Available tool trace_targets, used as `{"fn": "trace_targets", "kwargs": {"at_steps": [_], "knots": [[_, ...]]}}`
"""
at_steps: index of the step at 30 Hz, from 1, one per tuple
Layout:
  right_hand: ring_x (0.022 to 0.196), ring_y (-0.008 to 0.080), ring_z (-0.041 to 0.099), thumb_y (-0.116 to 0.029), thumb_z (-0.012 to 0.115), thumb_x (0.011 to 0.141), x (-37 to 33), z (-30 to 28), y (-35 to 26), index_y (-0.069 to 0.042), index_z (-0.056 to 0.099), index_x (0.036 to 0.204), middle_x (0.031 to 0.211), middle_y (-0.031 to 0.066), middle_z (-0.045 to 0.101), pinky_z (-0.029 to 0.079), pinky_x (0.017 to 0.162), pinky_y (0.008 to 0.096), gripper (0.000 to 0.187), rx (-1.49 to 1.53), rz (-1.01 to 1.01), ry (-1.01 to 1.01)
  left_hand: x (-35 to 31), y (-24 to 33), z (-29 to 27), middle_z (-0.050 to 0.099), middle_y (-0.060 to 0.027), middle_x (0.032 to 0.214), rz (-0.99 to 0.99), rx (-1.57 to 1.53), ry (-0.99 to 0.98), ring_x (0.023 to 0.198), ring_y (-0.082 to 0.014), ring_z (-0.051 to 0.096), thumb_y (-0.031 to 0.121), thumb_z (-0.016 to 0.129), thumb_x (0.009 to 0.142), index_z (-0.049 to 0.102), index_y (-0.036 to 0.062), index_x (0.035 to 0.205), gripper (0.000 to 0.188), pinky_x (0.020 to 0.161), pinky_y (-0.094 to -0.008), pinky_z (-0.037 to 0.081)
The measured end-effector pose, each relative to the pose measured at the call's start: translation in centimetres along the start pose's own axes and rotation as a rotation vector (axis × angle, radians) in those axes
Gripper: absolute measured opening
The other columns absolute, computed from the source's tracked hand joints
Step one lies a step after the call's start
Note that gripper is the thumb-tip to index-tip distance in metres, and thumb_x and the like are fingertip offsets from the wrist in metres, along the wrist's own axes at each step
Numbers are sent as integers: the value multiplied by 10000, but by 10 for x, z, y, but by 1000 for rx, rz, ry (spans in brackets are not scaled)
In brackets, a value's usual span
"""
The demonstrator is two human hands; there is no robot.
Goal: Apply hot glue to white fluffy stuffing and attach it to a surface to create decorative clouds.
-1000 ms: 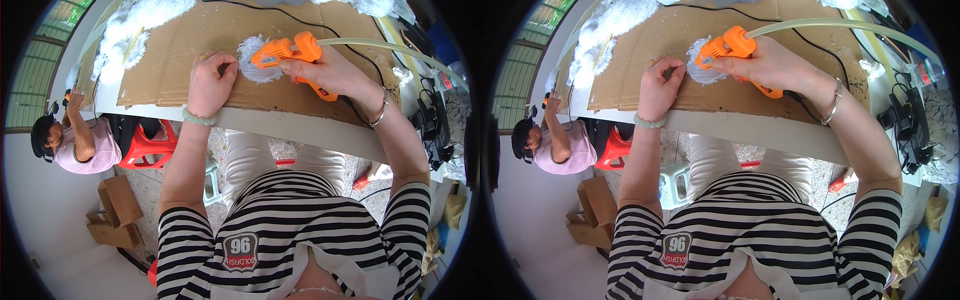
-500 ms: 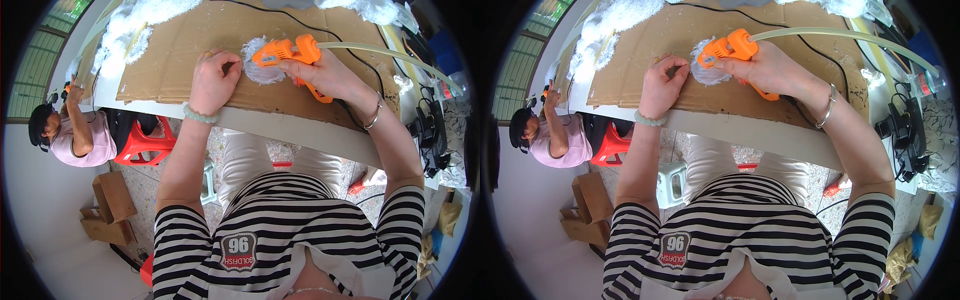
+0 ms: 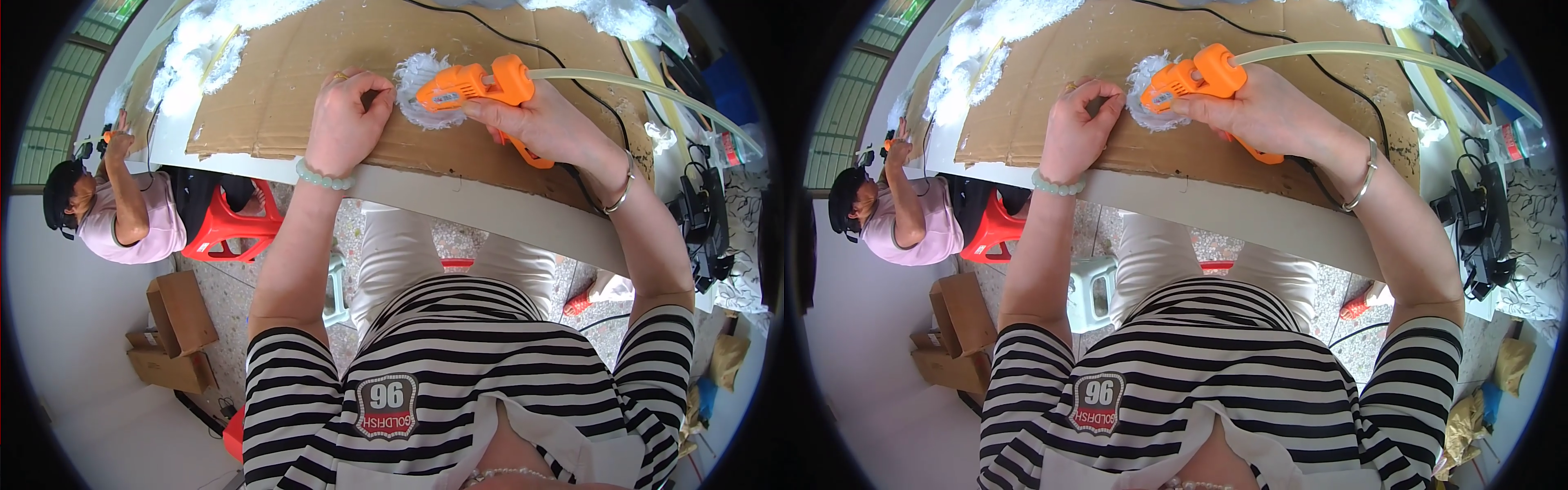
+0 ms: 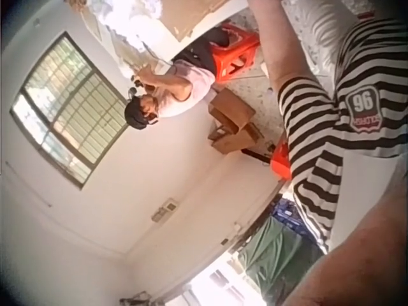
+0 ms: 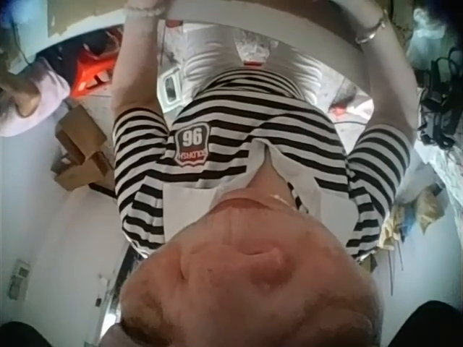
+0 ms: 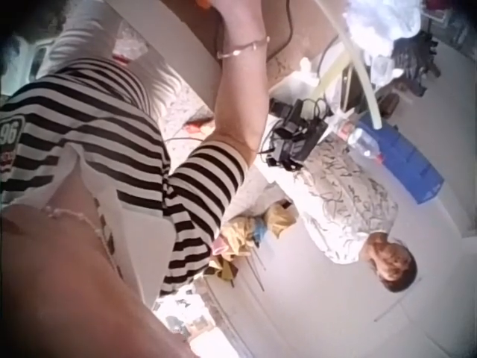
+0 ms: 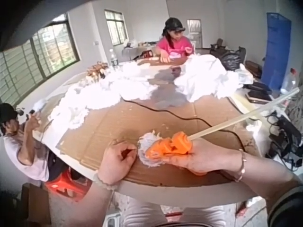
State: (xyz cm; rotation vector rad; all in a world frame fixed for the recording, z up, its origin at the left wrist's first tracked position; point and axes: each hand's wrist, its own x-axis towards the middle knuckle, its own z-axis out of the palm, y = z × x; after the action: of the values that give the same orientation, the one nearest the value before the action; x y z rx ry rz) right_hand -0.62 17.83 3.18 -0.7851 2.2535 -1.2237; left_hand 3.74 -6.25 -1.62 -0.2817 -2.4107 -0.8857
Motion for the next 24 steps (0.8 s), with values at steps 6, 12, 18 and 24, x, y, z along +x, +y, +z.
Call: {"fn": "trace_targets", "kwargs": {"at_steps": [6, 12, 18, 24], "knots": [[587, 78, 499, -400, 623, 887, -6, -1, -2, -50, 618, 977, 653, -9, 534, 411, 545, 247, 361, 30, 2, 3, 1, -2, 0, 652, -115, 781, -31, -14, -16, 755, -313, 570, 52, 669, 740, 667, 40, 771, 34, 734, -384, 469], [613, 80, 510, -395, 619, 896, -13, -4, -7, -49, 597, 866, 658, -6, 537, 412, 571, 239, 348, 3, 22, -11, 2, -1, -1, 652, -113, 781, -34, -12, -12, 755, -308, 570, 62, 675, 740, 670, 42, 774, 40, 731, -381, 471], [620, 93, 524, -385, 607, 907, -18, -8, -2, -48, 582, 909, 687, 8, 554, 424, 584, 244, 338, 128, 22, 22, 1, -2, -1, 655, -112, 790, -54, -42, -20, 772, -311, 567, 68, 677, 740, 676, 46, 786, 51, 733, -383, 472], [691, 117, 566, -447, 515, 942, -14, -7, 9, -37, 589, 933, 730, 35, 590, 462, 645, 266, 417, 524, -26, 275, 9, 3, 4, 661, -110, 805, 19, -5, -90, 776, -311, 576, 71, 669, 749, 684, 50, 796, 53, 750, -379, 477]]}}
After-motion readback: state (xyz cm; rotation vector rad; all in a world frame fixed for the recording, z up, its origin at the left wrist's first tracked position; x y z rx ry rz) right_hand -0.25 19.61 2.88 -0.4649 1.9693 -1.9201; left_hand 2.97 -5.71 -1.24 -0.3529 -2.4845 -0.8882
